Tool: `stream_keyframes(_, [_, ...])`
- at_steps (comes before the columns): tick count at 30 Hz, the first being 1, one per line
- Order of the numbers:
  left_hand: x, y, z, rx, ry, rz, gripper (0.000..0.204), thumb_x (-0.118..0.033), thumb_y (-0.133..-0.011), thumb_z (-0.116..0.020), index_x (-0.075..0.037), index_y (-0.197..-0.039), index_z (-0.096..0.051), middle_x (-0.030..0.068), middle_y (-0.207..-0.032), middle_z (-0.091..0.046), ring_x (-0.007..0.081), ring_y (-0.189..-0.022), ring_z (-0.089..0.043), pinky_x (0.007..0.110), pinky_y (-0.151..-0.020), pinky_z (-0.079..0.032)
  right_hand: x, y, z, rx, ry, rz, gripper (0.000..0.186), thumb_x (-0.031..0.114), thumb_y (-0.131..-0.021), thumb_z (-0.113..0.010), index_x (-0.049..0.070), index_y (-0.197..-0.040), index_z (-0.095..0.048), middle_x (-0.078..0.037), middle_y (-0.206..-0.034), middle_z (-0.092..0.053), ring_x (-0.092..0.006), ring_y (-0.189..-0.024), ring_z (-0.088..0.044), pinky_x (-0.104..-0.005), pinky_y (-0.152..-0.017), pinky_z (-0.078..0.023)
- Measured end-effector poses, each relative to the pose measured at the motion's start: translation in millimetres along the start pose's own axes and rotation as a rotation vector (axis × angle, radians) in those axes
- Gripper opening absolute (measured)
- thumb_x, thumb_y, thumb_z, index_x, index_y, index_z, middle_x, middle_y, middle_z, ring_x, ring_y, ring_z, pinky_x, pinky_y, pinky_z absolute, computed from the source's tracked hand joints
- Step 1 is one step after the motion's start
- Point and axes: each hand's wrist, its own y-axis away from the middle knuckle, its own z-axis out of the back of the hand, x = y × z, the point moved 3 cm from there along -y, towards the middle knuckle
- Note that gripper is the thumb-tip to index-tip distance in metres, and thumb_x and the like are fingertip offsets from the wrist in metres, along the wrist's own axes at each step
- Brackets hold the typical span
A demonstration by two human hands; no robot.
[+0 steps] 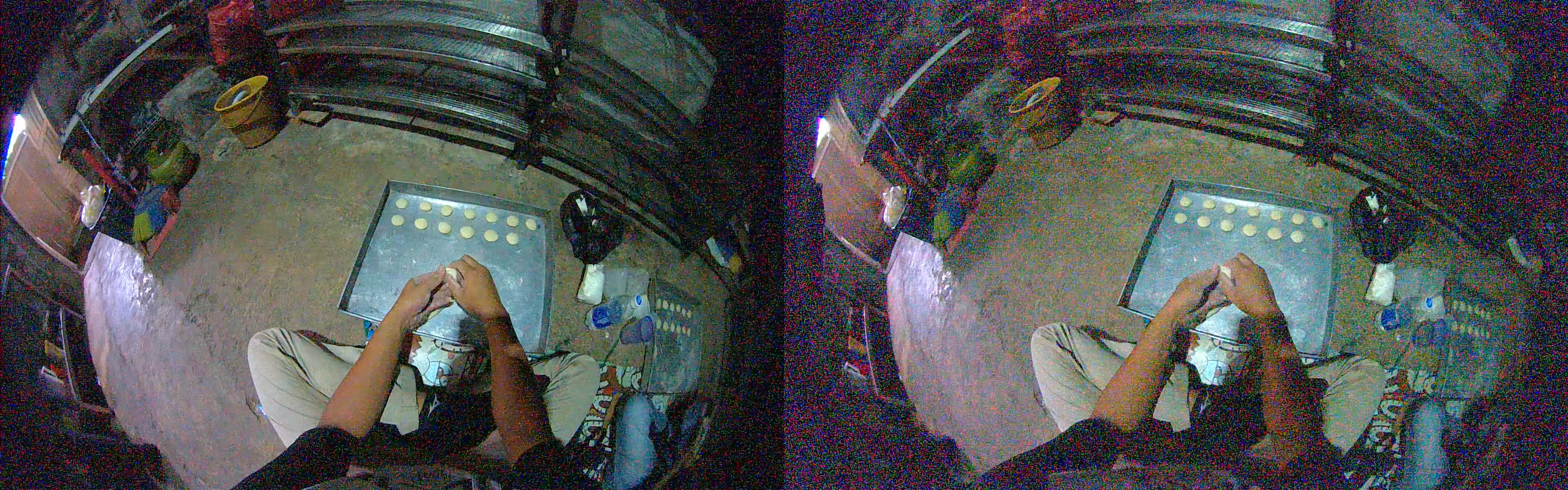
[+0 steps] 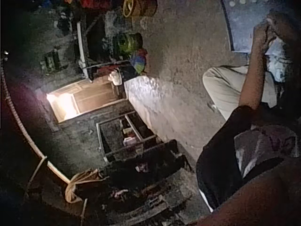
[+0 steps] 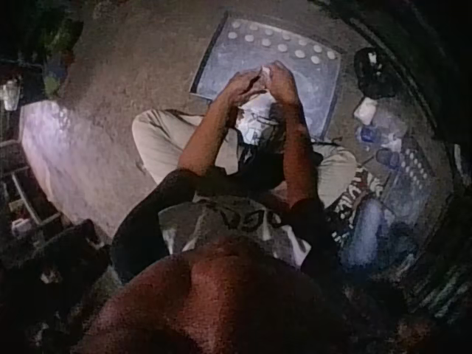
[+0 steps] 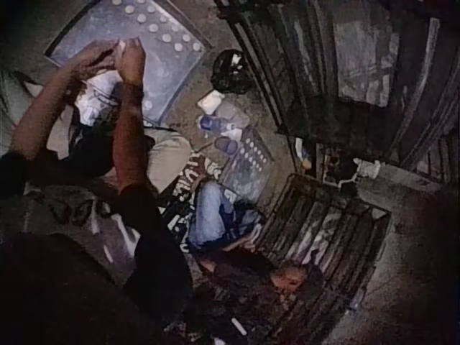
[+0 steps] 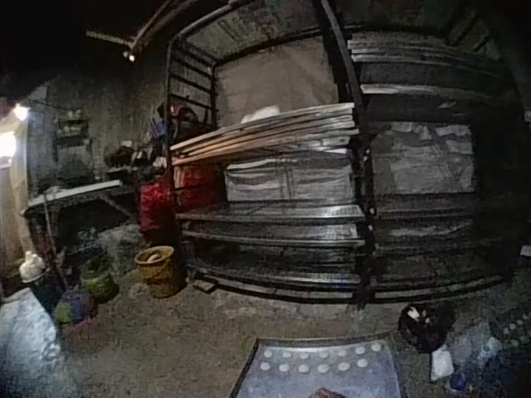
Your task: The person pulls small pieces of dough from a pile, rolls them into balls between their palms, and arranges them in rows on a metal tray.
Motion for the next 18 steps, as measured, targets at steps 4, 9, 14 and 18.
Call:
stream_keyframes(4, [-7.0, 1.7, -13.2, -0.117, -0.241, -0.197, 0.032, -0.021, -0.092, -0.069, 0.001, -0.114, -0.062, 0.0059, -0.092, -0.068, 0.0134, -0.078, -0.063, 0.027, -0.071, -0.053, -23.0, 0.5, -13.4, -0.187, -0.151, -0.129, 0.019, 0.015, -0.087, -0.067, -0.001, -0.096, -0.063, -0.017, -0.082, -0.062, -0.0300, -0.071, -0.061, -0.0386, -0.066, -0.048])
stream_keyframes(9, [-12.5, 0.5, -14.4, -0.065, -0.278, -0.423, 0.035, -0.019, -0.087, -0.073, -0.002, -0.117, -0.065, 0.0054, -0.095, -0.069, 0.0146, -0.082, -0.064, 0.028, -0.074, -0.052, -22.4, -0.1, -22.5, -0.055, -0.444, -0.231, 0.025, 0.019, -0.098, -0.056, -0.002, -0.090, -0.065, -0.007, -0.073, -0.065, -0.0189, -0.065, -0.057, -0.0348, -0.063, -0.046])
stream_keyframes(14, [-22.6, 3.5, 0.6, -0.374, -0.551, -0.491, 0.025, -0.023, -0.087, -0.073, 0.000, -0.098, -0.072, 0.0097, -0.090, -0.070, 0.0177, -0.080, -0.065, 0.031, -0.073, -0.051, -24.6, 2.9, -31.3, 0.121, -0.851, -0.460, 0.028, 0.021, -0.101, -0.054, -0.004, -0.099, -0.066, -0.002, -0.082, -0.064, -0.0116, -0.072, -0.056, -0.0282, -0.067, -0.046])
stream_keyframes(18, [-31.9, 10.6, 2.4, -0.559, -0.705, -0.642, 0.024, -0.023, -0.088, -0.072, 0.001, -0.089, -0.073, 0.0129, -0.084, -0.070, 0.0211, -0.076, -0.065, 0.034, -0.070, -0.051, -22.4, 5.4, -35.9, 0.271, -0.890, -0.400, 0.025, 0.020, -0.099, -0.058, -0.004, -0.107, -0.063, -0.004, -0.091, -0.066, -0.0117, -0.078, -0.058, -0.0273, -0.071, -0.047])
